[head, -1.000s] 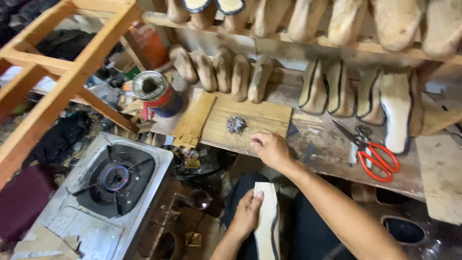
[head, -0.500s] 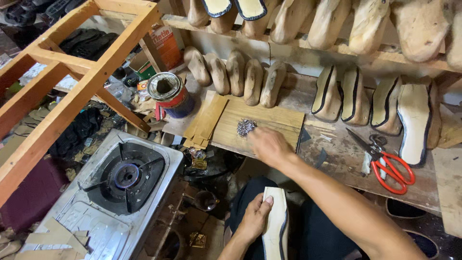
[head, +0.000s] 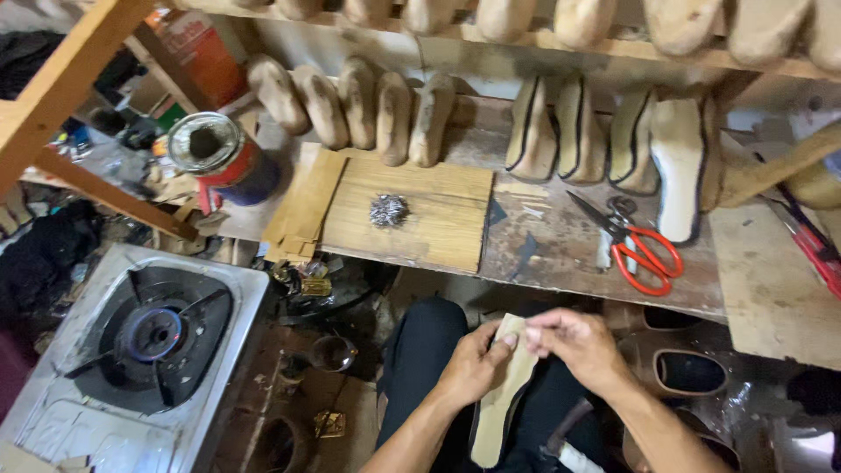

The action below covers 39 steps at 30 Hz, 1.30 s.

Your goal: The person assembles a shoe by attaching a sole to a wooden shoe last. They use a hammer to drive nails into the sole and a pair of scissors to trim excess material. The process is repeated for multiple shoe lasts.

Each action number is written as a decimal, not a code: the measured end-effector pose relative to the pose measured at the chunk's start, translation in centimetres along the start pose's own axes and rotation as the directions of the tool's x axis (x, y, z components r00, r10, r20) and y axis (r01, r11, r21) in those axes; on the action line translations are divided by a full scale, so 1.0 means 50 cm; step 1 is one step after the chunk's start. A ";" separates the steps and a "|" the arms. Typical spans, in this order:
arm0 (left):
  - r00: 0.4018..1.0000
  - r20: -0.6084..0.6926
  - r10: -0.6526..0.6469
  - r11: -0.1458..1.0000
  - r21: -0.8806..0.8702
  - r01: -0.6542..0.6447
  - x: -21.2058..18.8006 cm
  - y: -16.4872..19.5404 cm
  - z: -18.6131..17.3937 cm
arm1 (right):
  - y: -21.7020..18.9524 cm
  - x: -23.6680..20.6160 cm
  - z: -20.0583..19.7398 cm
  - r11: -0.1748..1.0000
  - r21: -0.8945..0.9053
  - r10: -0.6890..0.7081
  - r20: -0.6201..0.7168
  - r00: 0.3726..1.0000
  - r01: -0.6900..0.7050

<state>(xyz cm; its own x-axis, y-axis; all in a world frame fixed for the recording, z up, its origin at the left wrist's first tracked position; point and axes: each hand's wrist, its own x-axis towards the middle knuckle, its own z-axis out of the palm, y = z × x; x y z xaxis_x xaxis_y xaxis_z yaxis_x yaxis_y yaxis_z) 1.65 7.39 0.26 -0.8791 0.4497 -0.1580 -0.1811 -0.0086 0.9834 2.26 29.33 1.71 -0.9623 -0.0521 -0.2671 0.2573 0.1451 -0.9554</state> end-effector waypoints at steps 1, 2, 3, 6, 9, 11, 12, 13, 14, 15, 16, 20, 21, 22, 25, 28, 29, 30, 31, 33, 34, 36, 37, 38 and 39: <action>1.000 0.000 -0.008 0.996 0.084 0.008 0.008 0.007 0.013 | 0.020 -0.018 -0.008 0.998 0.056 0.030 -0.005 1.000 -0.030; 1.000 -0.002 -0.014 0.985 0.169 0.014 0.014 0.012 0.023 | 0.037 -0.034 -0.015 0.992 0.113 0.058 -0.007 0.998 -0.057; 0.999 -0.034 0.009 0.987 0.158 -0.003 0.017 0.015 0.030 | 0.052 -0.043 -0.022 0.982 0.171 0.084 -0.006 0.996 -0.082; 0.996 -0.079 0.031 0.982 0.187 -0.015 0.014 0.017 0.045 | 0.085 -0.061 -0.038 0.986 0.096 0.140 -0.003 0.990 -0.139; 0.992 -0.037 0.117 0.951 0.290 -0.102 0.008 0.011 0.043 | 0.107 -0.057 -0.032 0.990 0.096 0.101 0.026 0.995 -0.103; 0.936 -0.001 0.353 0.896 0.289 -0.338 0.010 0.009 0.034 | 0.115 -0.048 -0.019 0.996 0.022 0.084 0.004 0.996 -0.084; 0.941 0.027 0.338 0.907 0.258 -0.333 0.013 0.010 0.027 | 0.117 -0.045 -0.015 0.997 -0.016 0.075 -0.009 0.997 -0.076; 0.945 0.056 0.323 0.918 0.226 -0.327 0.016 0.011 0.018 | 0.117 -0.041 -0.011 0.996 -0.028 0.087 -0.009 0.996 -0.087; 0.947 0.087 0.308 0.927 0.194 -0.320 0.016 0.012 0.011 | 0.116 -0.039 -0.008 0.994 -0.040 0.099 -0.012 0.995 -0.099; 0.975 0.111 0.194 0.953 0.214 -0.215 0.016 0.014 0.003 | 0.114 -0.038 -0.007 0.993 -0.051 0.110 -0.015 0.994 -0.111; 0.988 0.134 0.075 0.966 0.236 -0.106 0.016 0.016 -0.006 | 0.110 -0.036 -0.004 0.992 -0.054 0.114 -0.011 0.993 -0.114; 0.981 0.191 0.028 0.952 0.293 -0.084 0.013 0.018 -0.018 | 0.094 -0.029 0.005 0.986 -0.099 0.133 -0.010 0.991 -0.133; 0.984 0.179 -0.011 0.963 0.266 -0.037 0.012 0.015 -0.017 | 0.090 -0.027 0.009 0.983 -0.118 0.141 -0.016 0.990 -0.142; 0.984 0.170 -0.051 0.971 0.239 0.008 0.012 0.012 -0.015 | 0.085 -0.024 0.012 0.976 -0.151 0.156 -0.023 0.987 -0.158; 0.983 0.168 0.078 0.973 0.204 -0.112 0.018 -0.001 -0.009 | 0.069 -0.015 0.023 0.952 -0.233 0.192 -0.051 0.980 -0.199; 0.980 0.159 0.119 0.960 0.234 -0.154 0.022 -0.011 -0.011 | 0.046 -0.022 0.032 0.941 -0.287 0.162 -0.073 0.984 -0.176; 0.983 0.156 0.098 0.959 0.249 -0.135 0.023 -0.013 -0.012 | 0.039 -0.034 0.034 0.941 -0.304 0.129 -0.081 0.988 -0.147; 0.979 0.155 0.130 0.952 0.257 -0.167 0.021 -0.014 -0.012 | 0.033 -0.047 0.036 0.939 -0.323 0.092 -0.087 0.992 -0.116; 0.975 0.151 0.166 0.943 0.265 -0.202 0.018 -0.015 -0.013 | 0.029 -0.071 0.038 0.920 -0.386 0.028 -0.116 0.993 -0.071; 0.973 0.118 0.198 0.945 0.240 -0.221 0.012 -0.016 -0.015 | 0.028 -0.143 0.032 0.848 -0.529 -0.098 -0.120 0.988 0.020; 0.977 0.094 0.193 0.956 0.205 -0.209 0.007 -0.018 -0.015 | 0.034 -0.179 0.029 0.795 -0.604 -0.155 -0.099 0.983 0.064; 0.981 0.074 0.181 0.966 0.173 -0.192 0.005 -0.021 -0.015 | 0.057 -0.233 0.025 0.694 -0.709 -0.241 -0.059 0.969 0.129; 0.982 0.077 0.175 0.967 0.176 -0.186 0.007 -0.023 -0.016 | 0.075 -0.248 0.027 0.668 -0.727 -0.276 -0.046 0.960 0.158; 0.983 0.081 0.167 0.968 0.178 -0.179 0.008 -0.025 -0.015 | 0.094 -0.265 0.026 0.645 -0.742 -0.306 -0.032 0.952 0.182; 0.987 0.088 0.130 0.974 0.175 -0.144 0.009 -0.028 -0.014 | 0.113 -0.280 0.025 0.632 -0.748 -0.328 -0.022 0.944 0.203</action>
<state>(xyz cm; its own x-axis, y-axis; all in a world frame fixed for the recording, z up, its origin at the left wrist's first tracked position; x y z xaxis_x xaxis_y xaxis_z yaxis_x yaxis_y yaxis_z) 1.22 6.98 -1.22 -0.8528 0.5219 -0.0198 0.0279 0.0834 0.9961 17.28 29.62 -0.13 -0.9951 -0.0753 0.0642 -0.0984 0.8199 -0.5640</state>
